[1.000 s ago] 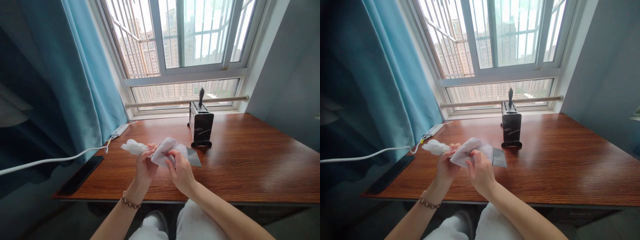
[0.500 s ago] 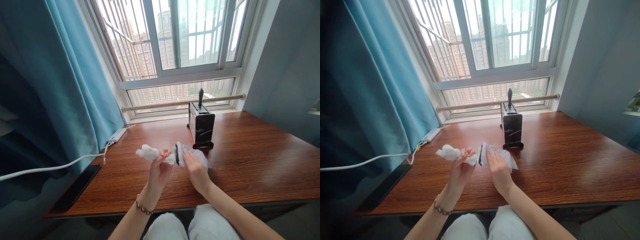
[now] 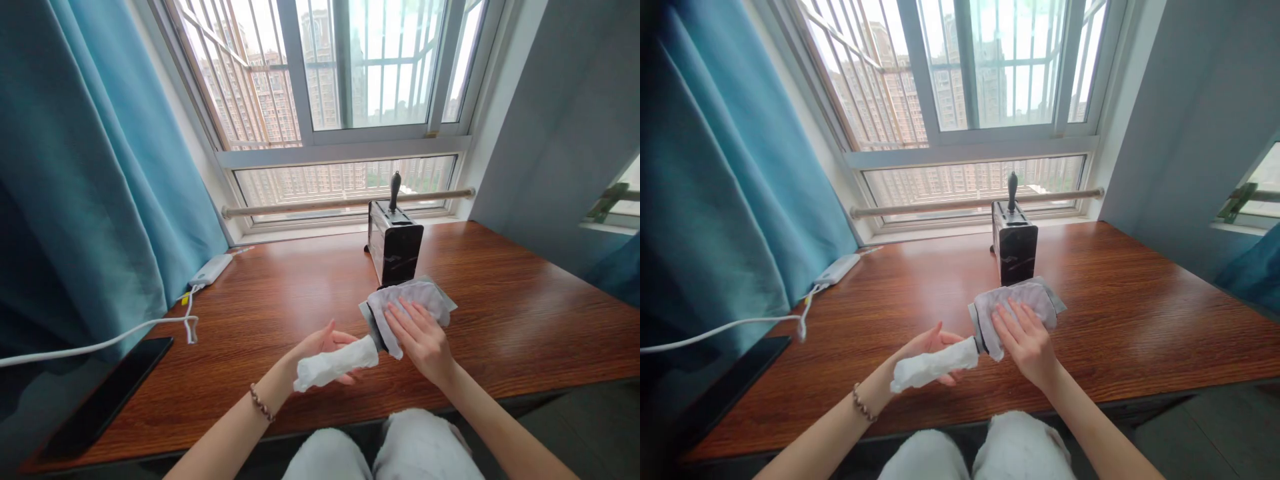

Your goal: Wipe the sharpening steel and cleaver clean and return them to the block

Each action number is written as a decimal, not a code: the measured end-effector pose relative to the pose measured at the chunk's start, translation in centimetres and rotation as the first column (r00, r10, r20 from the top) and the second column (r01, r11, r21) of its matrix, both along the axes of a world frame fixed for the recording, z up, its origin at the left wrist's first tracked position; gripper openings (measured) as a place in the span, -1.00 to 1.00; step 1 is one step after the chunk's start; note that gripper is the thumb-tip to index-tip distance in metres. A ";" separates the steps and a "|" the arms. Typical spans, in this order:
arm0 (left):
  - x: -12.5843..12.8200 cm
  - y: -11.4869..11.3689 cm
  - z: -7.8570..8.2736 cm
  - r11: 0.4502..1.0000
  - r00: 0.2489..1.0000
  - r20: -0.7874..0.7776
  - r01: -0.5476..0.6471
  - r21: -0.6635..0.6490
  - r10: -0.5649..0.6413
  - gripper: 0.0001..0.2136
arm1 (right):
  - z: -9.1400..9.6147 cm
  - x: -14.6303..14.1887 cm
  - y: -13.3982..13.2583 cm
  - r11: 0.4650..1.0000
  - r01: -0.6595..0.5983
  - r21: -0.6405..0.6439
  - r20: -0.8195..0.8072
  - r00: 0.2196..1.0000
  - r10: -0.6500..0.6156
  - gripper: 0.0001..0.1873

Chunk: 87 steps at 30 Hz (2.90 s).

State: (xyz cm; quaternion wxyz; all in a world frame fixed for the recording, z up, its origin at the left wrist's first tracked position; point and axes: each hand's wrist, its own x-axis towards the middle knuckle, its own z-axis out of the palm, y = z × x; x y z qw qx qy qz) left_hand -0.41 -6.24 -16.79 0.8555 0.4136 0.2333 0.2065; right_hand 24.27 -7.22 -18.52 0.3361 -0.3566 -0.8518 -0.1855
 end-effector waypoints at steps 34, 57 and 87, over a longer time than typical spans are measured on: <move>1.7 1.4 -0.8 0.918 0.916 -0.090 0.380 -0.118 -0.391 -0.71 | -2.2 1.3 -0.2 0.409 -0.858 -0.311 -0.719 -0.069 -0.692 -0.71; 2.2 1.2 -1.0 0.975 0.947 -0.266 0.208 0.078 -0.180 -0.80 | -1.2 -5.3 1.5 0.043 -0.991 -0.124 -0.822 0.079 -0.564 -0.79; 3.4 0.2 -2.0 0.979 0.964 -0.249 0.130 0.155 -0.089 -0.83 | -2.5 -4.8 2.0 0.314 -0.880 -0.356 -0.842 0.156 -0.517 -0.73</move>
